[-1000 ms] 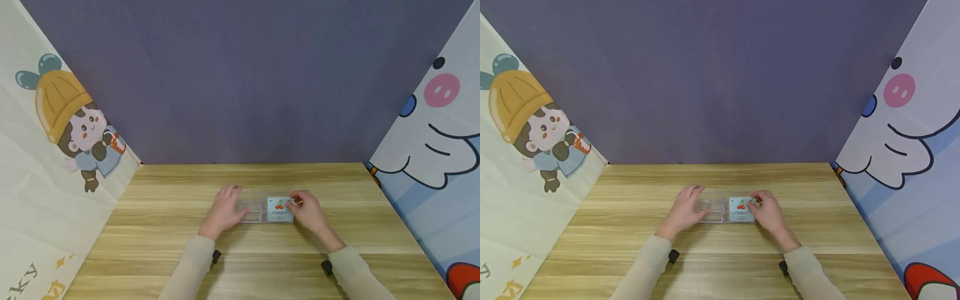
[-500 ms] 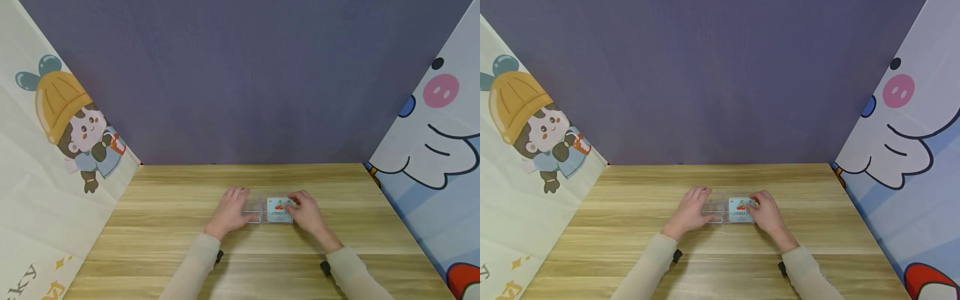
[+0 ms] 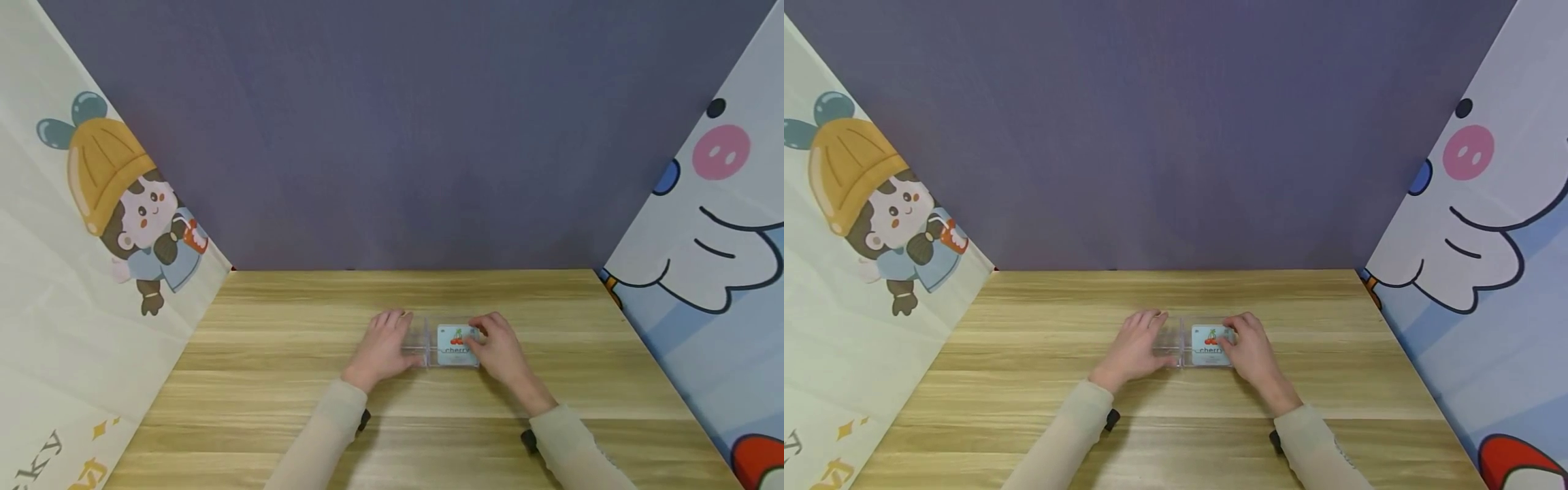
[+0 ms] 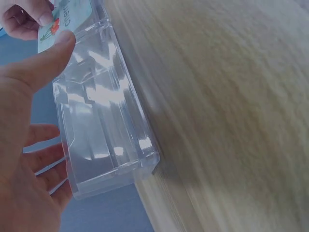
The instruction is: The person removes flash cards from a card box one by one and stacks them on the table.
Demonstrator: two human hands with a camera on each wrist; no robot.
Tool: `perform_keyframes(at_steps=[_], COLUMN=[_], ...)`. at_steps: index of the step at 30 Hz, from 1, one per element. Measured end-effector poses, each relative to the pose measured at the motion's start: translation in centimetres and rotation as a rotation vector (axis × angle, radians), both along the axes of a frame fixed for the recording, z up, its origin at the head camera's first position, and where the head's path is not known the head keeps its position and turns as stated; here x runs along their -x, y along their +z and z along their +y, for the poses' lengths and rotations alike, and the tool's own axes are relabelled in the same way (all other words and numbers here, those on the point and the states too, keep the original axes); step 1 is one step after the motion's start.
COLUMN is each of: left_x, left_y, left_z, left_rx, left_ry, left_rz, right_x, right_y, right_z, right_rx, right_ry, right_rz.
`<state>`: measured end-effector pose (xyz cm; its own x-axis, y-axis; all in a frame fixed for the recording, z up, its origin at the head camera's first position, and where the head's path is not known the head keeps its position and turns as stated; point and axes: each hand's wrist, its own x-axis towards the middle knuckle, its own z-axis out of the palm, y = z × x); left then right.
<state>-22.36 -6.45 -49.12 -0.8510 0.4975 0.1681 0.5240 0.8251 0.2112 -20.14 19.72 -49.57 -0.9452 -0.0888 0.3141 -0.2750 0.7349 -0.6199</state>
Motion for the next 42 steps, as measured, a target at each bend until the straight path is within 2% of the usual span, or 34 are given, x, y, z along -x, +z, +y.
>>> perform_keyframes(at_steps=[7,14,25,42], left_x=[0.01,0.08,0.47,0.54], left_y=[-0.33,-0.36,-0.36,-0.15], left_z=[0.14,0.18,0.24,0.58], left_rx=[0.047,0.055,0.077,0.081], left_ry=[0.015,0.021,0.021,0.021], left_rz=[0.018,0.042,0.082,0.055], right_x=[0.05,0.38,0.53,0.44], right_y=[-0.13,-0.06,0.31,0.3], right_z=[-0.22,-0.43,-0.48,-0.34], right_rx=[-0.033,-0.068,-0.057,-0.053], right_ry=[0.01,-0.013,-0.021,-0.012], right_rz=[0.015,0.036,0.026,0.071])
